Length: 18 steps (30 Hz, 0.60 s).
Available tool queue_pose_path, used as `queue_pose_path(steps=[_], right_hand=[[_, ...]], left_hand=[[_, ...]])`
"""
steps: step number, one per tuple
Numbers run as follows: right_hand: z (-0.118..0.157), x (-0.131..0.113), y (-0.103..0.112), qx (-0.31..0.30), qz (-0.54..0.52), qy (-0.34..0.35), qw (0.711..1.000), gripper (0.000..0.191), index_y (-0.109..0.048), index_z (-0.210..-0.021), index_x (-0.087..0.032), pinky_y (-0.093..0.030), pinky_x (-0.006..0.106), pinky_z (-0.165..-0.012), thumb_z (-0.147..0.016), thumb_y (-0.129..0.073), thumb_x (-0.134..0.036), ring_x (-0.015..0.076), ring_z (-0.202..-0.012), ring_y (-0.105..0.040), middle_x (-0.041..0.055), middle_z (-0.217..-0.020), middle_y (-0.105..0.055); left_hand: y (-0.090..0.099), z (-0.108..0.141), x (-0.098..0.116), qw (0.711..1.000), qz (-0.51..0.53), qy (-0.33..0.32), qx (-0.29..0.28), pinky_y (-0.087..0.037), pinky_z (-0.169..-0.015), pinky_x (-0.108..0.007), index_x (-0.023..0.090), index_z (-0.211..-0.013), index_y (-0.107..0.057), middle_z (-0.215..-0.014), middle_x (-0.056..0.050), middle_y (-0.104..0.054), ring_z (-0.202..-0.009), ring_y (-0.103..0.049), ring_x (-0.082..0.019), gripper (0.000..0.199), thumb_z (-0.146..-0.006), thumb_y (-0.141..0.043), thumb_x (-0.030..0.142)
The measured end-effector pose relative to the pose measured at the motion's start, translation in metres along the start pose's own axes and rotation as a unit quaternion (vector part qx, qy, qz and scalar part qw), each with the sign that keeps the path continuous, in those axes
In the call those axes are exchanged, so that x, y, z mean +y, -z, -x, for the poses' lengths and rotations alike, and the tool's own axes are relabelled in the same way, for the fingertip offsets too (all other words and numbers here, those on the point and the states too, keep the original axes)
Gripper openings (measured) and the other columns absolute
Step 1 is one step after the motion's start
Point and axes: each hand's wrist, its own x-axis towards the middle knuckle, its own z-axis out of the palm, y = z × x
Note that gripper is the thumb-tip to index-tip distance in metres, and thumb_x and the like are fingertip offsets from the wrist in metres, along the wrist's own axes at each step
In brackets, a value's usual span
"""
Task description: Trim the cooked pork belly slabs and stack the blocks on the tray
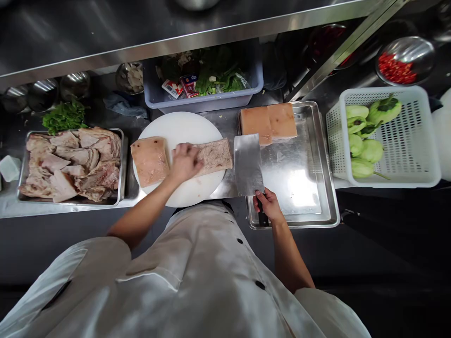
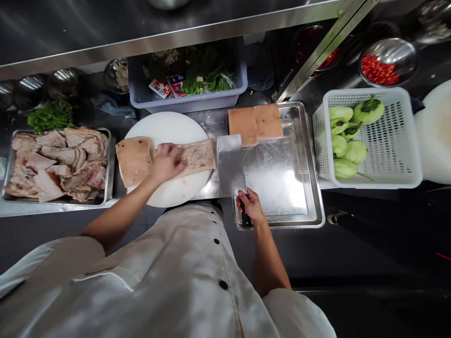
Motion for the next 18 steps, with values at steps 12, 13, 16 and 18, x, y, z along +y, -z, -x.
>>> queue_pose_path(steps=[12,13,16,18], right_hand=[[-0.031,-0.031,0.004,-0.028,0.047,0.02,0.998,0.049,-0.05,-0.08,-0.023,-0.033,0.022,-0.039,-0.087,-0.072,-0.067,0.0082,-0.037,-0.046,-0.0071,-0.055,-0.057],[-0.032,-0.033,0.005,-0.031,0.047,0.02,0.998,0.05,-0.051,-0.08,-0.023,-0.033,0.022,-0.039,-0.086,-0.072,-0.067,0.0081,-0.037,-0.046,-0.007,-0.055,-0.057],[-0.027,-0.033,0.015,-0.049,0.055,0.012,0.997,0.051,-0.05,-0.079,-0.023,-0.033,0.022,-0.039,-0.086,-0.072,-0.068,0.0078,-0.036,-0.045,-0.0073,-0.053,-0.056],[-0.025,-0.034,0.023,-0.064,0.057,-0.004,0.996,0.052,-0.05,-0.078,-0.023,-0.033,0.021,-0.038,-0.085,-0.073,-0.069,0.0078,-0.036,-0.045,-0.0074,-0.053,-0.055]], left_hand=[[-0.042,-0.011,0.062,0.964,0.238,-0.093,-0.077,-0.044,-0.106,-0.053,0.024,-0.097,-0.073,-0.106,-0.014,-0.067,-0.11,-0.057,-0.032,0.023,-0.101,-0.054,0.036],[-0.041,-0.01,0.062,0.964,0.24,-0.085,-0.078,-0.044,-0.106,-0.054,0.024,-0.096,-0.073,-0.106,-0.014,-0.067,-0.11,-0.057,-0.032,0.024,-0.101,-0.054,0.037],[-0.04,-0.008,0.063,0.968,0.227,-0.075,-0.083,-0.044,-0.106,-0.054,0.025,-0.092,-0.073,-0.102,-0.013,-0.066,-0.107,-0.058,-0.032,0.026,-0.102,-0.052,0.038],[-0.04,-0.008,0.065,0.968,0.223,-0.076,-0.084,-0.044,-0.106,-0.053,0.026,-0.091,-0.072,-0.102,-0.013,-0.067,-0.107,-0.058,-0.032,0.027,-0.102,-0.051,0.038]])
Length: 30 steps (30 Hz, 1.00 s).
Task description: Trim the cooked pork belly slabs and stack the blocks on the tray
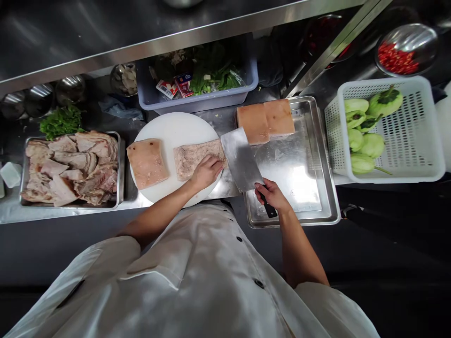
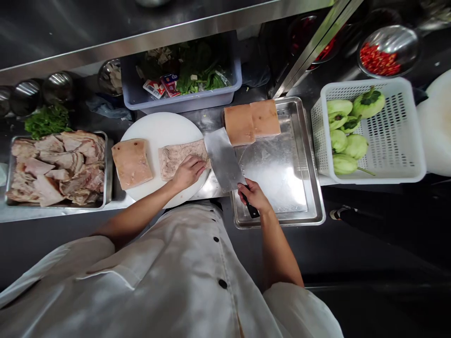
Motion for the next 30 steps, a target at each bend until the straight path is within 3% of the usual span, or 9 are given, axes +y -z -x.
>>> queue_pose_path(steps=[3,8,11,14,16,21,23,28,30], right_hand=[[-0.017,-0.009,0.003,-0.02,0.004,-0.012,1.0,0.052,-0.05,-0.078,-0.023,-0.034,0.022,-0.037,-0.084,-0.074,-0.068,0.008,-0.035,-0.045,-0.007,-0.053,-0.055],[-0.062,-0.032,-0.016,0.001,-0.005,0.017,1.0,0.053,-0.045,-0.076,-0.024,-0.031,0.021,-0.033,-0.083,-0.077,-0.066,0.0073,-0.035,-0.044,-0.0064,-0.055,-0.056],[-0.039,-0.023,-0.018,-0.003,0.005,0.007,1.0,0.053,-0.045,-0.077,-0.024,-0.031,0.02,-0.033,-0.084,-0.074,-0.068,0.0069,-0.034,-0.043,-0.0076,-0.053,-0.055],[0.002,-0.004,-0.013,-0.02,0.029,-0.017,0.999,0.052,-0.047,-0.078,-0.023,-0.034,0.021,-0.036,-0.088,-0.069,-0.069,0.0072,-0.035,-0.044,-0.008,-0.052,-0.053],[0.006,0.001,-0.015,-0.011,0.04,-0.015,0.999,0.051,-0.047,-0.077,-0.023,-0.034,0.021,-0.037,-0.089,-0.067,-0.068,0.0076,-0.035,-0.045,-0.0076,-0.052,-0.053],[-0.063,-0.018,-0.046,0.028,0.026,0.023,0.999,0.052,-0.041,-0.076,-0.026,-0.034,0.022,-0.034,-0.088,-0.069,-0.067,0.0084,-0.034,-0.044,-0.0069,-0.053,-0.055],[-0.072,-0.02,-0.055,0.034,0.016,0.028,0.999,0.052,-0.041,-0.078,-0.026,-0.034,0.022,-0.034,-0.087,-0.07,-0.068,0.0085,-0.034,-0.044,-0.0075,-0.053,-0.056],[0.0,0.012,-0.059,0.028,0.05,0.009,0.998,0.05,-0.047,-0.076,-0.025,-0.035,0.024,-0.036,-0.092,-0.064,-0.069,0.0099,-0.035,-0.045,-0.0063,-0.049,-0.052],[0.014,0.018,-0.064,0.032,0.037,-0.01,0.999,0.05,-0.048,-0.075,-0.025,-0.034,0.025,-0.035,-0.091,-0.065,-0.07,0.0103,-0.035,-0.045,-0.0061,-0.05,-0.052]], left_hand=[[-0.002,0.001,0.001,1.0,0.012,0.005,0.001,-0.044,-0.107,-0.053,0.026,-0.092,-0.073,-0.104,-0.013,-0.067,-0.108,-0.058,-0.032,0.027,-0.102,-0.051,0.04],[-0.003,0.003,0.001,0.999,0.025,0.023,0.034,-0.043,-0.11,-0.055,0.026,-0.095,-0.074,-0.103,-0.013,-0.066,-0.111,-0.056,-0.032,0.025,-0.101,-0.054,0.041],[-0.001,0.004,0.0,0.998,-0.001,0.022,0.056,-0.044,-0.106,-0.054,0.026,-0.085,-0.071,-0.099,-0.013,-0.064,-0.109,-0.055,-0.032,0.026,-0.101,-0.053,0.038],[0.003,0.003,-0.001,0.999,-0.005,0.012,0.032,-0.045,-0.104,-0.053,0.026,-0.079,-0.067,-0.094,-0.012,-0.062,-0.104,-0.055,-0.031,0.029,-0.101,-0.052,0.036],[0.005,0.003,0.0,1.0,0.01,0.01,0.019,-0.045,-0.104,-0.054,0.026,-0.079,-0.067,-0.093,-0.012,-0.062,-0.103,-0.056,-0.031,0.028,-0.1,-0.052,0.036],[0.008,0.003,-0.001,0.999,0.01,0.025,0.033,-0.044,-0.105,-0.054,0.025,-0.08,-0.067,-0.093,-0.012,-0.061,-0.103,-0.055,-0.032,0.022,-0.097,-0.057,0.035],[0.007,0.004,0.0,0.998,0.012,0.029,0.046,-0.044,-0.105,-0.054,0.025,-0.077,-0.066,-0.092,-0.012,-0.06,-0.103,-0.055,-0.032,0.024,-0.097,-0.059,0.038],[0.007,0.008,0.001,1.0,-0.012,0.012,0.024,-0.044,-0.102,-0.054,0.025,-0.077,-0.064,-0.09,-0.012,-0.06,-0.099,-0.055,-0.031,0.029,-0.101,-0.052,0.037],[0.007,0.007,0.001,0.999,-0.035,0.003,0.013,-0.044,-0.102,-0.054,0.024,-0.078,-0.064,-0.092,-0.013,-0.061,-0.099,-0.055,-0.031,0.031,-0.102,-0.047,0.032]])
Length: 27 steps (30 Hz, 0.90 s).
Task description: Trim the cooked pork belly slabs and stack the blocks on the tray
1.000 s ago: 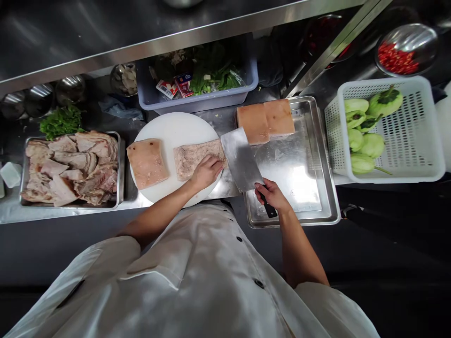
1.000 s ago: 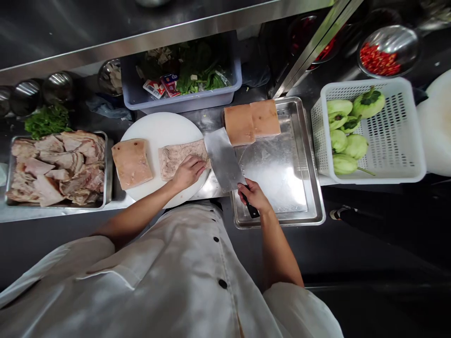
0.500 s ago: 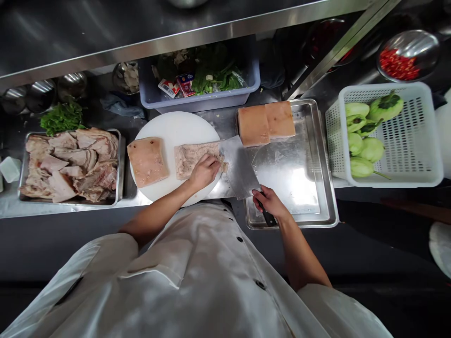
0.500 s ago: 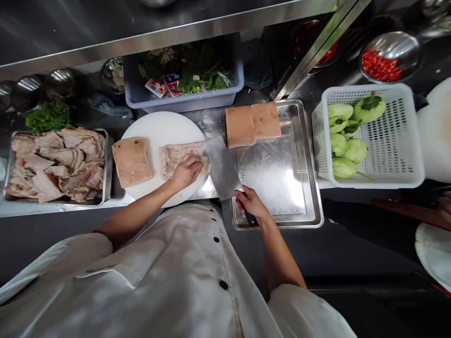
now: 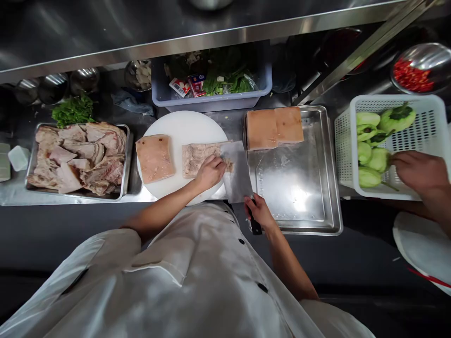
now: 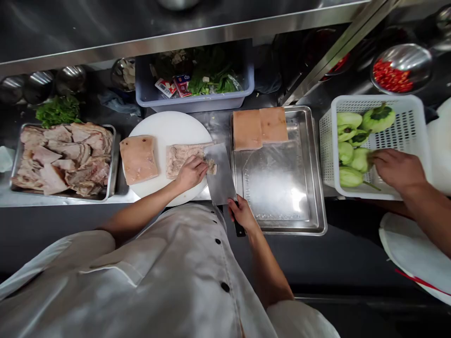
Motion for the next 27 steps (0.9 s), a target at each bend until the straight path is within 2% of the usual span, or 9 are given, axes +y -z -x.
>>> queue_pose_path(steps=[2,5,7,13,15,18,20,25,27], right_hand=[[-0.016,-0.009,-0.013,0.012,-0.02,-0.005,1.0,0.051,-0.047,-0.076,-0.025,-0.033,0.025,-0.033,-0.088,-0.067,-0.071,0.0101,-0.034,-0.045,-0.0062,-0.052,-0.053],[-0.063,-0.034,-0.037,0.036,-0.039,0.008,0.999,0.054,-0.043,-0.078,-0.026,-0.033,0.023,-0.032,-0.084,-0.069,-0.073,0.0097,-0.034,-0.045,-0.0069,-0.053,-0.054],[-0.075,-0.042,-0.044,0.048,-0.033,0.017,0.998,0.053,-0.042,-0.08,-0.026,-0.034,0.023,-0.033,-0.084,-0.069,-0.072,0.01,-0.034,-0.046,-0.0069,-0.053,-0.053],[-0.003,-0.017,-0.039,0.008,0.007,-0.024,1.0,0.047,-0.046,-0.076,-0.025,-0.033,0.025,-0.036,-0.091,-0.065,-0.065,0.0103,-0.034,-0.045,-0.0049,-0.051,-0.052],[-0.008,-0.02,-0.048,0.012,0.001,-0.027,1.0,0.045,-0.045,-0.079,-0.025,-0.032,0.025,-0.035,-0.09,-0.064,-0.064,0.0104,-0.035,-0.045,-0.0059,-0.052,-0.052],[-0.046,-0.038,-0.072,0.028,-0.012,-0.014,0.999,0.043,-0.041,-0.084,-0.026,-0.034,0.024,-0.034,-0.089,-0.061,-0.064,0.0106,-0.035,-0.045,-0.0083,-0.054,-0.052],[-0.06,-0.043,-0.084,0.032,-0.012,-0.005,0.999,0.041,-0.041,-0.085,-0.026,-0.034,0.023,-0.034,-0.089,-0.06,-0.062,0.0103,-0.034,-0.046,-0.0093,-0.053,-0.052],[-0.021,-0.022,-0.091,-0.027,0.061,-0.01,0.998,0.037,-0.044,-0.079,-0.025,-0.034,0.021,-0.037,-0.096,-0.054,-0.056,0.0088,-0.035,-0.045,-0.0086,-0.05,-0.052],[-0.019,-0.022,-0.099,-0.017,0.065,-0.01,0.998,0.036,-0.045,-0.08,-0.025,-0.034,0.021,-0.037,-0.096,-0.054,-0.055,0.0091,-0.035,-0.046,-0.0084,-0.05,-0.052]], left_hand=[[0.0,-0.001,-0.001,1.0,-0.015,-0.007,-0.004,-0.044,-0.101,-0.054,0.024,-0.079,-0.064,-0.093,-0.013,-0.062,-0.1,-0.056,-0.032,0.031,-0.103,-0.043,0.028],[0.0,-0.003,-0.002,0.999,-0.045,-0.015,0.009,-0.045,-0.101,-0.054,0.023,-0.085,-0.066,-0.096,-0.014,-0.063,-0.103,-0.056,-0.033,0.024,-0.101,-0.048,0.027],[0.001,-0.002,-0.003,0.997,-0.067,-0.02,0.018,-0.045,-0.101,-0.053,0.021,-0.091,-0.067,-0.1,-0.014,-0.063,-0.106,-0.056,-0.033,0.019,-0.1,-0.052,0.028],[0.004,0.0,-0.006,0.996,-0.08,-0.017,0.021,-0.046,-0.098,-0.049,0.02,-0.093,-0.067,-0.098,-0.014,-0.065,-0.104,-0.06,-0.033,0.013,-0.099,-0.055,0.019],[0.006,-0.001,-0.006,0.993,-0.116,-0.018,0.02,-0.047,-0.099,-0.048,0.019,-0.098,-0.068,-0.101,-0.015,-0.066,-0.107,-0.06,-0.033,0.013,-0.098,-0.055,0.017],[0.01,-0.002,-0.005,0.978,-0.206,-0.028,0.004,-0.047,-0.1,-0.045,0.013,-0.106,-0.069,-0.107,-0.017,-0.067,-0.109,-0.06,-0.033,0.02,-0.1,-0.05,0.016],[0.014,0.0,-0.006,0.967,-0.252,-0.028,0.002,-0.047,-0.1,-0.045,0.01,-0.109,-0.07,-0.108,-0.019,-0.067,-0.109,-0.06,-0.033,0.023,-0.101,-0.049,0.017],[0.033,0.011,-0.02,0.956,-0.288,0.04,0.028,-0.048,-0.096,-0.048,0.01,-0.117,-0.07,-0.11,-0.019,-0.068,-0.111,-0.06,-0.036,0.027,-0.097,-0.056,0.02],[0.044,0.018,-0.03,0.956,-0.281,0.068,0.041,-0.048,-0.094,-0.048,0.011,-0.117,-0.071,-0.11,-0.019,-0.069,-0.113,-0.06,-0.037,0.027,-0.095,-0.057,0.02]])
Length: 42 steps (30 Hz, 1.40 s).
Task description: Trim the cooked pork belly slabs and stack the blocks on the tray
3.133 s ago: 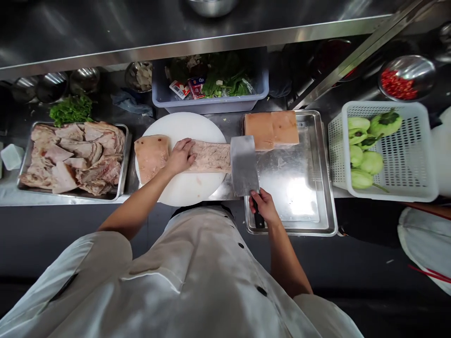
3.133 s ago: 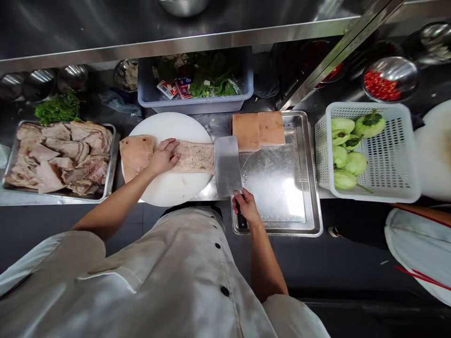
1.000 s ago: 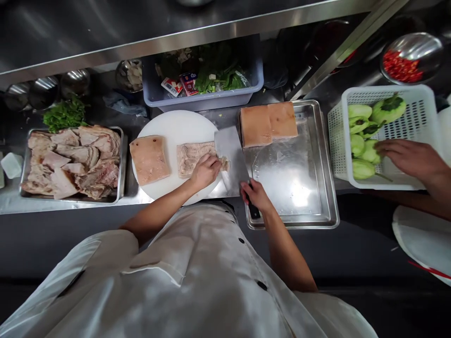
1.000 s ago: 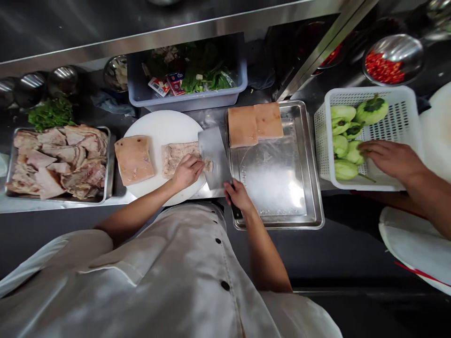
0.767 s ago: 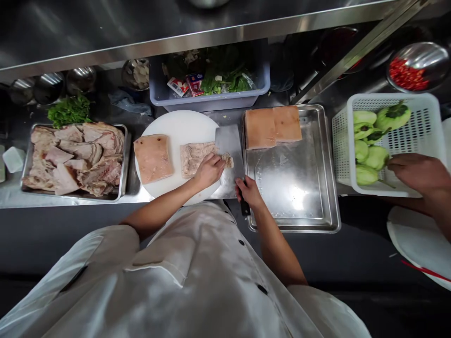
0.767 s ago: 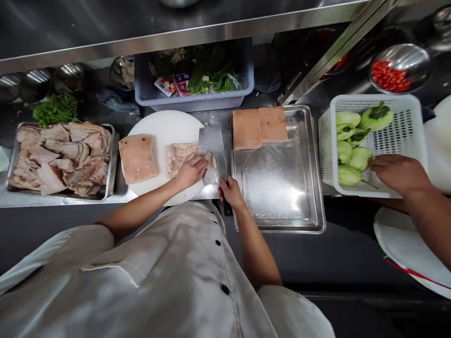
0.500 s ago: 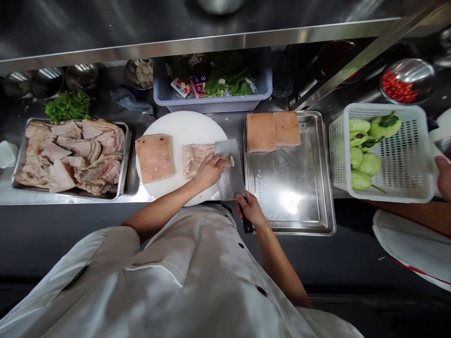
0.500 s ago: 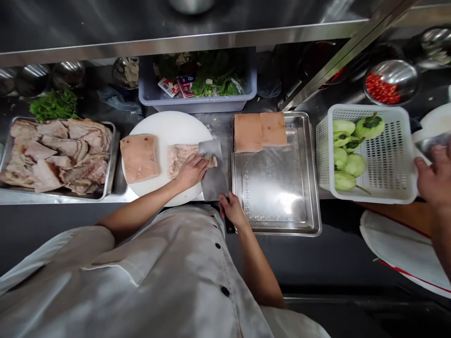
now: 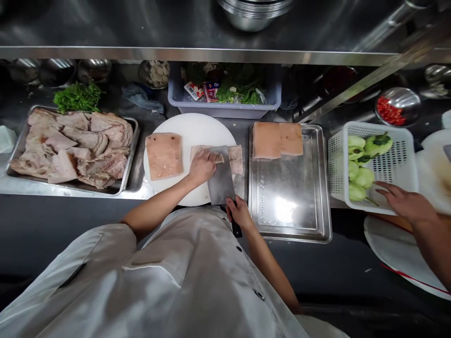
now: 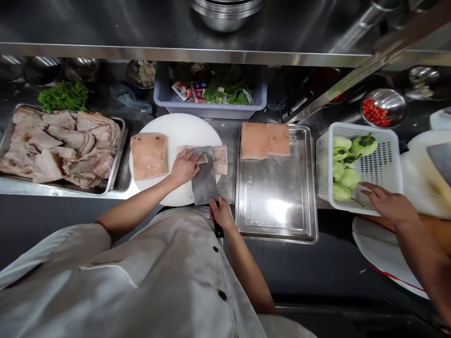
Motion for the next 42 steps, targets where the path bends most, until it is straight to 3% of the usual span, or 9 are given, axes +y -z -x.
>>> queue_pose_path(steps=[5,9,17,21,24,29,34,37,42], right_hand=[[-0.033,-0.027,-0.024,0.033,-0.06,-0.025,0.997,0.037,-0.042,-0.084,-0.026,-0.034,0.022,-0.033,-0.088,-0.061,-0.057,0.01,-0.034,-0.046,-0.0101,-0.053,-0.051],[-0.016,-0.017,-0.024,-0.001,-0.033,-0.016,0.999,0.037,-0.043,-0.082,-0.025,-0.035,0.022,-0.034,-0.089,-0.06,-0.057,0.009,-0.034,-0.046,-0.0094,-0.054,-0.052],[-0.047,-0.035,-0.054,0.036,-0.066,-0.011,0.997,0.036,-0.044,-0.083,-0.026,-0.035,0.023,-0.033,-0.088,-0.06,-0.058,0.0101,-0.034,-0.045,-0.0095,-0.053,-0.051],[-0.007,-0.014,-0.052,0.003,0.02,0.01,1.0,0.035,-0.047,-0.078,-0.025,-0.036,0.022,-0.039,-0.095,-0.056,-0.054,0.01,-0.035,-0.047,-0.0076,-0.049,-0.052],[0.02,-0.001,-0.05,0.027,0.007,-0.004,1.0,0.035,-0.048,-0.08,-0.024,-0.037,0.022,-0.039,-0.095,-0.056,-0.055,0.0097,-0.036,-0.046,-0.0081,-0.051,-0.051],[0.006,-0.014,-0.06,0.094,-0.084,-0.045,0.991,0.043,-0.042,-0.084,-0.026,-0.036,0.022,-0.034,-0.085,-0.064,-0.063,0.0091,-0.035,-0.045,-0.0103,-0.055,-0.051],[-0.016,-0.023,-0.071,0.057,-0.09,-0.043,0.993,0.043,-0.043,-0.086,-0.025,-0.035,0.021,-0.032,-0.082,-0.065,-0.063,0.0084,-0.033,-0.044,-0.0114,-0.054,-0.051],[-0.016,-0.024,-0.073,0.027,-0.087,-0.033,0.995,0.041,-0.044,-0.086,-0.025,-0.035,0.02,-0.032,-0.083,-0.063,-0.061,0.0078,-0.033,-0.044,-0.0114,-0.055,-0.052],[-0.007,-0.052,-0.083,-0.012,-0.061,-0.02,0.998,0.037,-0.044,-0.088,-0.025,-0.036,0.02,-0.033,-0.087,-0.062,-0.058,0.0075,-0.035,-0.045,-0.0114,-0.058,-0.051]], left_hand=[[0.006,0.014,-0.043,0.992,0.032,0.09,0.079,-0.05,-0.096,-0.047,0.012,-0.112,-0.072,-0.113,-0.018,-0.068,-0.11,-0.06,-0.035,0.024,-0.096,-0.056,0.02],[0.0,0.031,-0.061,0.992,0.086,0.053,0.076,-0.051,-0.101,-0.044,0.012,-0.114,-0.071,-0.114,-0.016,-0.07,-0.11,-0.06,-0.032,0.025,-0.099,-0.053,0.02],[-0.017,0.056,-0.046,0.992,0.094,-0.002,0.09,-0.055,-0.099,-0.046,0.013,-0.13,-0.067,-0.123,-0.018,-0.069,-0.111,-0.06,-0.032,0.032,-0.102,-0.053,0.022],[-0.015,0.059,-0.047,0.994,0.067,-0.042,0.072,-0.054,-0.099,-0.046,0.012,-0.117,-0.071,-0.117,-0.018,-0.07,-0.109,-0.062,-0.032,0.024,-0.099,-0.056,0.017],[-0.012,0.057,-0.047,0.995,0.042,-0.065,0.063,-0.052,-0.102,-0.045,0.013,-0.109,-0.073,-0.113,-0.017,-0.071,-0.111,-0.063,-0.032,0.02,-0.099,-0.056,0.017],[-0.011,0.045,-0.044,0.995,0.041,-0.067,0.06,-0.049,-0.1,-0.047,0.013,-0.107,-0.072,-0.111,-0.017,-0.071,-0.113,-0.062,-0.032,0.021,-0.102,-0.052,0.017],[-0.021,0.039,-0.041,0.994,0.077,0.015,0.077,-0.048,-0.099,-0.047,0.011,-0.108,-0.069,-0.113,-0.019,-0.067,-0.112,-0.058,-0.034,0.019,-0.101,-0.052,0.018],[-0.022,0.04,-0.039,0.996,0.068,0.006,0.063,-0.047,-0.1,-0.048,0.01,-0.109,-0.068,-0.112,-0.02,-0.065,-0.113,-0.057,-0.035,0.02,-0.1,-0.051,0.014],[0.006,0.055,-0.059,0.995,0.041,0.006,0.088,-0.047,-0.097,-0.05,0.016,-0.11,-0.066,-0.111,-0.017,-0.065,-0.109,-0.057,-0.034,0.021,-0.1,-0.048,0.013]])
